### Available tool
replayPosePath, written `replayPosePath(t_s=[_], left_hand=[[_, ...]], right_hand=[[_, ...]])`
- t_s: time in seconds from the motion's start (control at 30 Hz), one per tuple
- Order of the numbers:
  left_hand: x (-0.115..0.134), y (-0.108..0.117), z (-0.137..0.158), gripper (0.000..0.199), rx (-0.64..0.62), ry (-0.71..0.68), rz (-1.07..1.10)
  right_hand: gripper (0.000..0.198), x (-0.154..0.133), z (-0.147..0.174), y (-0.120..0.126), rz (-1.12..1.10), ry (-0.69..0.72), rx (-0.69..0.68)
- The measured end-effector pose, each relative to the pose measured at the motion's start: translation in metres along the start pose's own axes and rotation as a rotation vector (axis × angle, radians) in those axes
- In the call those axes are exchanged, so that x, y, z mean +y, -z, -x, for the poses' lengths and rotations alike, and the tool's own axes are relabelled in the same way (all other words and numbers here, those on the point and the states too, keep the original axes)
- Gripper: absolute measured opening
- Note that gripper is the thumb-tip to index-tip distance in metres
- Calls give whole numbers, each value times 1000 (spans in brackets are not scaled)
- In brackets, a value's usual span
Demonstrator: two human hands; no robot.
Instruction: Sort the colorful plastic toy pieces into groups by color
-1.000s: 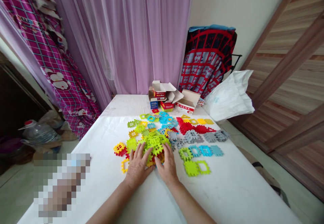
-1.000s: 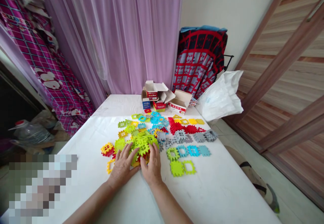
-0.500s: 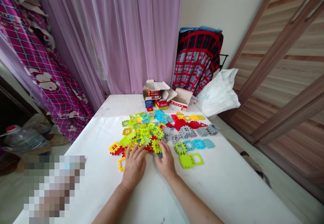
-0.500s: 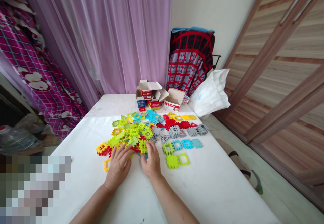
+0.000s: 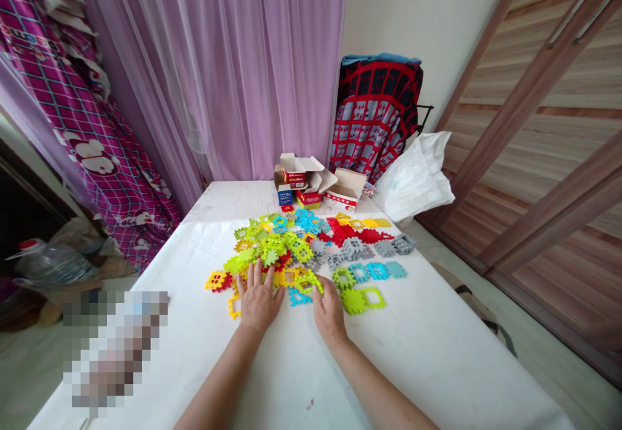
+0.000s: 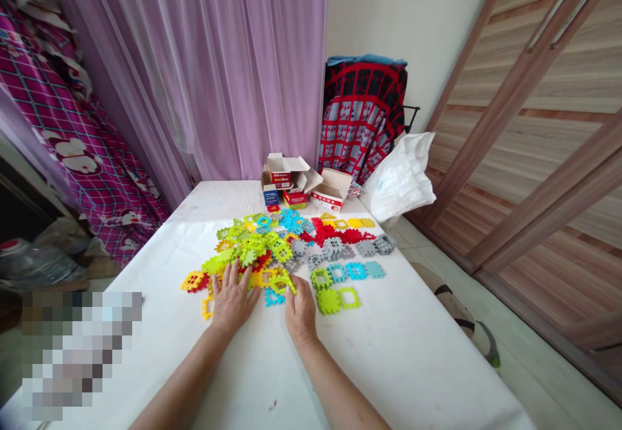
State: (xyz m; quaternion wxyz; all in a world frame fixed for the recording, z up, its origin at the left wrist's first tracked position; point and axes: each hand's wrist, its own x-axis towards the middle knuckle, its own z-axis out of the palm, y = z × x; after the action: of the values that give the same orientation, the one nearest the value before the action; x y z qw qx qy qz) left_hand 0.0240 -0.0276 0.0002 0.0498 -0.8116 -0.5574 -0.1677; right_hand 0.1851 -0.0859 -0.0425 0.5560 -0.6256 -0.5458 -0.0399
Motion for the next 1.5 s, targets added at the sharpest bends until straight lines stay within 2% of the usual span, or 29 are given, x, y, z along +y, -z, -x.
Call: replayPosePath(t_s=[0.13, 0.33, 0.53, 0.63, 0.77, 0.83, 0.93, 1.07, 1.13, 1.2, 1.3, 1.37, 1.5], left_hand=[[3, 0, 5, 43, -8, -75, 25], [-2, 1, 25, 38, 150, -195, 110], [-1, 7, 28, 31, 184, -288, 221], [3, 11, 30, 30, 148, -386, 260], [15, 14, 35, 38, 9, -581, 326], [20, 13, 35, 33, -29, -596, 329], [22, 11, 34, 15, -1, -489, 298], [14, 9, 31, 17, 108, -284, 292], [12, 10, 31, 20, 131, -254, 376], [11, 11, 34, 21, 122, -208, 546], [15, 13, 39, 33, 34, 1, 887], [18, 13, 40, 42, -82, 140, 1071], [17, 14, 33, 49, -296, 270, 1282]], right_hand=[[35, 4, 3, 0, -16, 1, -7], [36, 5, 1, 1, -56, -45, 53], [32, -5, 0, 9, -109, -37, 67], [35, -9, 2, 13, -114, -35, 63], [52, -12, 5, 16, -117, 13, 10], [59, -12, 5, 16, -114, 33, -5], [62, -11, 5, 15, -105, 46, -18], [61, -11, 5, 16, -101, 62, -14], [63, -13, 5, 16, -101, 74, -24], [65, -15, 5, 17, -105, 87, -40], [69, -20, 4, 17, -113, 104, -80], [70, -23, 5, 17, -121, 124, -117], [64, -26, 4, 14, -108, 167, -175]])
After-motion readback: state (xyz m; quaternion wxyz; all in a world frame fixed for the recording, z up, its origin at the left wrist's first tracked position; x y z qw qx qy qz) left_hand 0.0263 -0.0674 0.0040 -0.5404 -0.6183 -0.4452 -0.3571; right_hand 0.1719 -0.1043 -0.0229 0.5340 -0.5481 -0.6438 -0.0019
